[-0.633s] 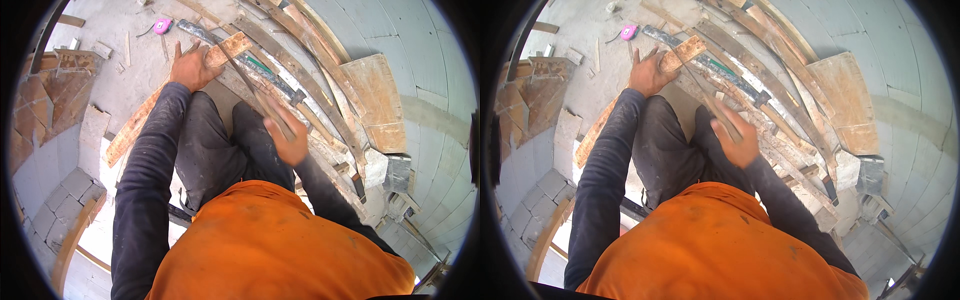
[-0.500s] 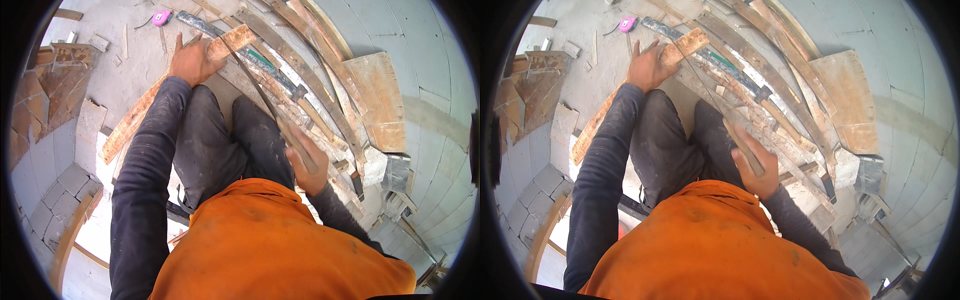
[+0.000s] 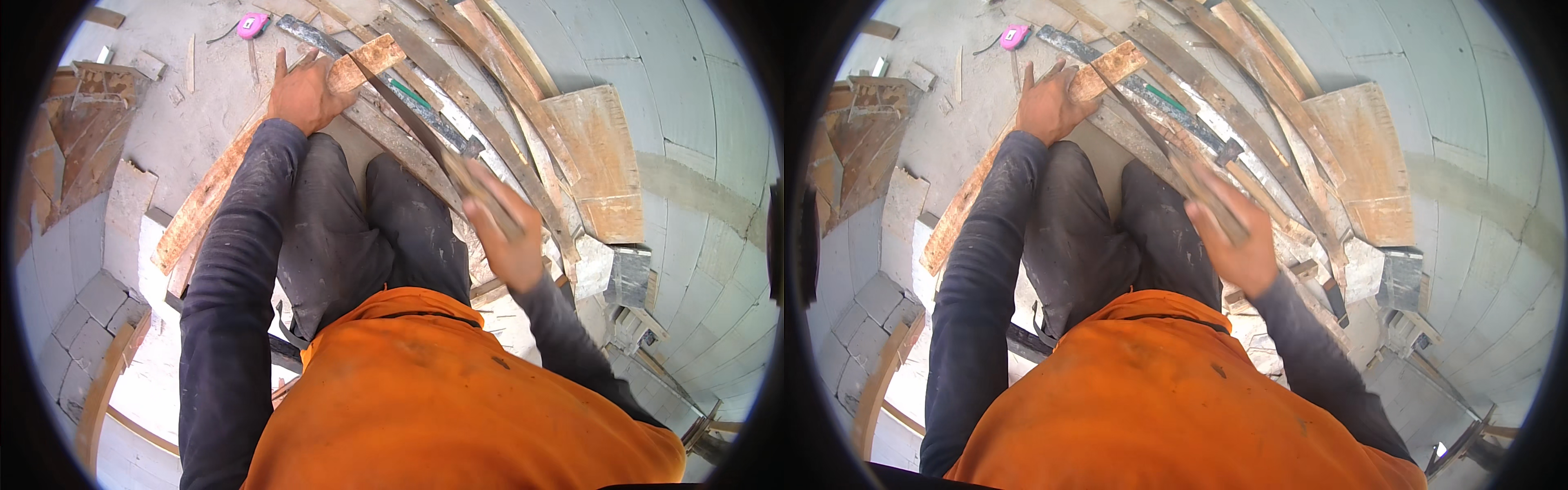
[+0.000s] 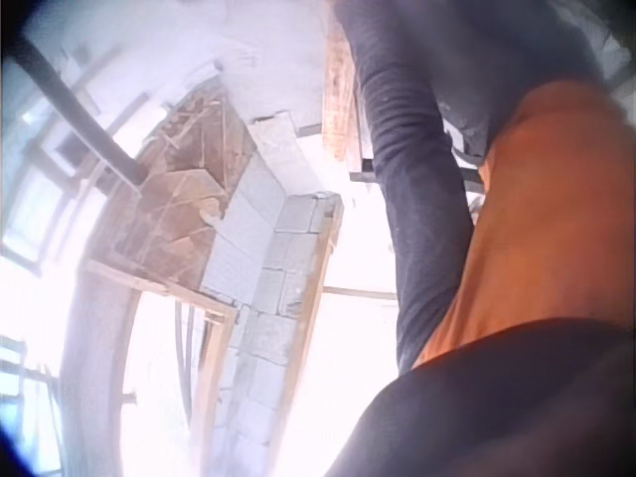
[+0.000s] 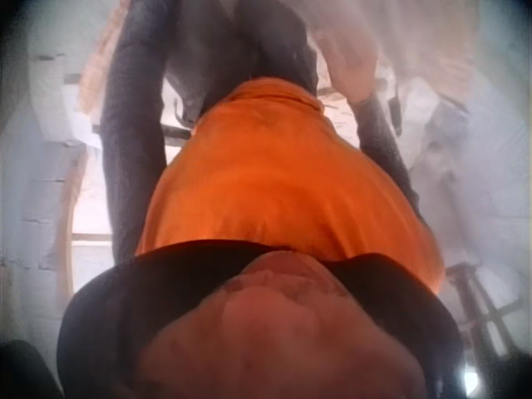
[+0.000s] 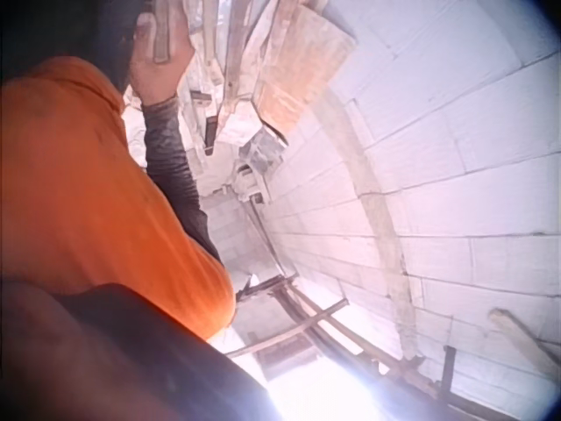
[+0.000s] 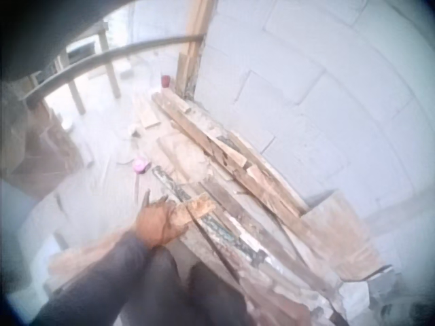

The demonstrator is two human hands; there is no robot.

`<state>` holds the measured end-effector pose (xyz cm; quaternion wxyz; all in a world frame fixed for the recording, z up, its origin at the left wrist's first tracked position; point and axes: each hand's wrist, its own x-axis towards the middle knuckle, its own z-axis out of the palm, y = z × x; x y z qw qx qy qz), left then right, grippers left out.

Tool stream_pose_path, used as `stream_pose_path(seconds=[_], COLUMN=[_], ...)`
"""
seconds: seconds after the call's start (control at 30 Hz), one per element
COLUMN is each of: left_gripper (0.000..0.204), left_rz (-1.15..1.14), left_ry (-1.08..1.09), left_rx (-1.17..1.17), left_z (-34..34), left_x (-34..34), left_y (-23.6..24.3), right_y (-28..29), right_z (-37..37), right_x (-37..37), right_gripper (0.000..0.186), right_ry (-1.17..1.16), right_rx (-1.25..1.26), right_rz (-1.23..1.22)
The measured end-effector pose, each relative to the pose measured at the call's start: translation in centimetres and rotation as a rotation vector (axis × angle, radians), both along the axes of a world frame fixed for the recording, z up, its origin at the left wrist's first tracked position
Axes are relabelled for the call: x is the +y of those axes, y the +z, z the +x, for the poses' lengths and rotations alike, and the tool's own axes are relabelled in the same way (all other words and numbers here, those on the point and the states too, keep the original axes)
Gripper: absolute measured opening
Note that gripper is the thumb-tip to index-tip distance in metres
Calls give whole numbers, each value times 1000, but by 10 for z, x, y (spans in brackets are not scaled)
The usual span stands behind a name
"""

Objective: The person saws a piece of wood with a hand saw and then positions the wood against a frame.

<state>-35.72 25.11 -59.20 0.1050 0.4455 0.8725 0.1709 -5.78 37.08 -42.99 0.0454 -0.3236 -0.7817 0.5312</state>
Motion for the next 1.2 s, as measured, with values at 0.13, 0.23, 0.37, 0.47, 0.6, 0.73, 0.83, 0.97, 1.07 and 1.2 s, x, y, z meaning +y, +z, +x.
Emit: stream_pose_path(seconds=[0.13,0.23,0.37,0.47,0.6,0.73,0.83,0.97,1.07,1.2], left_gripper=[76,76,77,77,76,75,75,77,79,78], left_rz=[3,-58,-107,-49,-28,-54,-83,-39,-81,-25], left_ry=[-6,7,25,1,-16,7,11,-6,-25,32], left_rx=[20,-48,-92,-1,-37,-18,-11,-33,-42,74], left_z=[-2,5,-4,-3,2,-7,-1,3,1,-13], left_x=[27,14,8,7,23,14,9,5,26,14], left_y=[1,4,14,8,11,11,12,7,19,-3], right_y=[-82,-67,33,6,-72,-44,42,2,-63,-9], right_z=[-125,-105,22,2,-124,-85,2,-57,-160,-71], right_x=[36,21,-14,-6,30,13,-6,8,37,11], right_gripper=[50,50,49,48,51,52,51,49,48,48], right_ry=[79,44,5,31,87,62,18,103,122,84], right_rx=[134,48,-61,-7,65,7,-89,-31,-21,-64], right_rz=[239,133,79,75,167,178,36,110,220,139])
